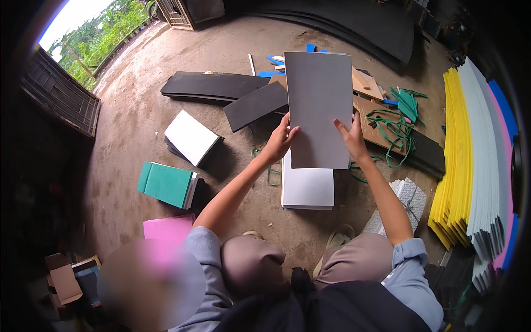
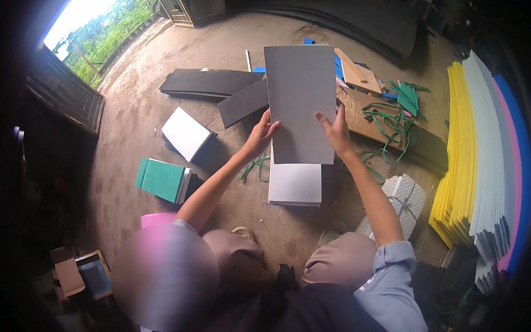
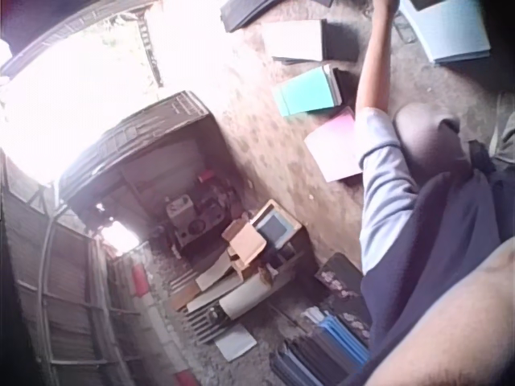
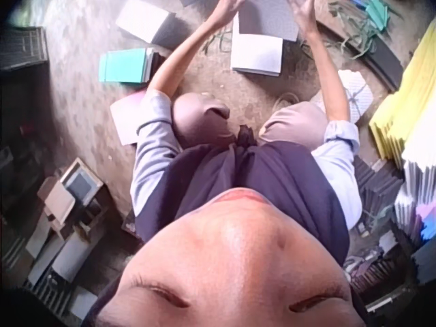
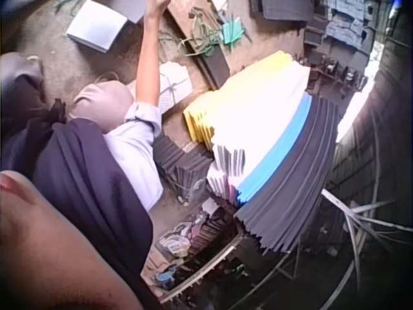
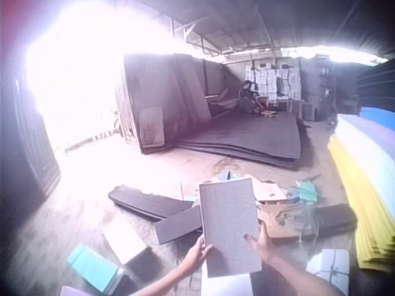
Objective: The person stacks colorful notebooks on the floor, aligns them, and wraps a green plastic strap around the stack. The person then ties the strap and uses scissors to cut the excess.
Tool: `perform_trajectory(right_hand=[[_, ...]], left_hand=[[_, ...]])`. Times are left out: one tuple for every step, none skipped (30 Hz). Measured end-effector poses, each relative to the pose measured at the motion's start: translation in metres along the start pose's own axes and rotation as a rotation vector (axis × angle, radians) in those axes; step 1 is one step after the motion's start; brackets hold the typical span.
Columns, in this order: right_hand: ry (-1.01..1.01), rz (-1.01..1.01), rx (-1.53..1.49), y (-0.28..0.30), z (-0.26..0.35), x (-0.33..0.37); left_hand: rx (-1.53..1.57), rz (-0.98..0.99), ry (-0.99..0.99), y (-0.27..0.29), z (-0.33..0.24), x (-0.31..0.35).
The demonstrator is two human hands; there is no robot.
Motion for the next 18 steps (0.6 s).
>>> perform_trajectory(right_hand=[[0.030, -0.015, 0.000, 0.002, 0.007, 0.001], [-0.070, -0.003, -0.021, 0.003, -0.006, 0.006], [-0.141, 0.008, -0.012, -0.001, -0.017, 0.015], [-0.206, 0.019, -0.004, -0.006, -0.024, 0.028], [-0.268, 0.032, 0.004, -0.012, -0.035, 0.038], [-0.317, 0.032, -0.070, -0.014, -0.058, 0.049], [-0.392, 0.039, 0.074, -0.012, -0.068, 0.054], [-0.468, 0.058, 0.214, -0.016, -0.077, 0.060], [-0.540, 0.078, 0.357, -0.020, -0.086, 0.067], [-0.518, 0.017, 0.547, -0.017, -0.095, 0.074], [-0.571, 0.035, 0.574, -0.017, -0.108, 0.080], [-0.624, 0.054, 0.602, -0.016, -0.120, 0.086], [-0.661, 0.078, 0.629, -0.018, -0.123, 0.084], [-0.559, 0.072, 0.654, -0.022, -0.116, 0.077], [-0.526, 0.084, 0.706, -0.023, -0.112, 0.068], [-0.506, 0.093, 0.760, -0.022, -0.102, 0.059], [-0.477, 0.110, 0.812, -0.024, -0.092, 0.048], [-0.393, 0.109, 0.810, -0.028, -0.081, 0.032]], left_hand=[[0.083, 0.012, 0.072, -0.004, -0.004, 0.001], [0.055, -0.005, 0.094, -0.008, -0.002, 0.007], [0.027, -0.021, 0.115, -0.014, 0.000, 0.017], [0.094, 0.023, 0.207, -0.023, 0.010, 0.027], [0.032, 0.011, 0.249, -0.028, 0.014, 0.039], [0.048, 0.028, 0.284, -0.037, 0.020, 0.049], [0.063, 0.045, 0.321, -0.042, 0.020, 0.057], [0.111, 0.027, 0.340, -0.043, 0.036, 0.067], [-0.174, -0.018, 0.308, -0.037, 0.045, 0.072], [-0.450, -0.050, 0.268, -0.038, 0.057, 0.076], [-0.726, -0.084, 0.217, -0.041, 0.052, 0.075], [-0.570, -0.002, 0.320, -0.046, 0.072, 0.077], [-0.535, -0.024, 0.295, -0.044, 0.078, 0.079], [-0.501, -0.049, 0.270, -0.042, 0.083, 0.083], [-0.467, -0.078, 0.247, -0.037, 0.089, 0.087], [-0.482, -0.071, 0.238, -0.032, 0.082, 0.086], [-0.424, -0.130, 0.239, -0.018, 0.076, 0.090], [-0.366, -0.192, 0.241, -0.001, 0.072, 0.094]])
Point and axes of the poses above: each hand's wrist, its own x-axis away from the middle knuckle, its own y-axis out of the back of the hand, z = x × y, the point moved 9 cm from there along -x, towards the middle knuckle, and after that the axes turned 12 degrees about z, right-handed, at the moved point
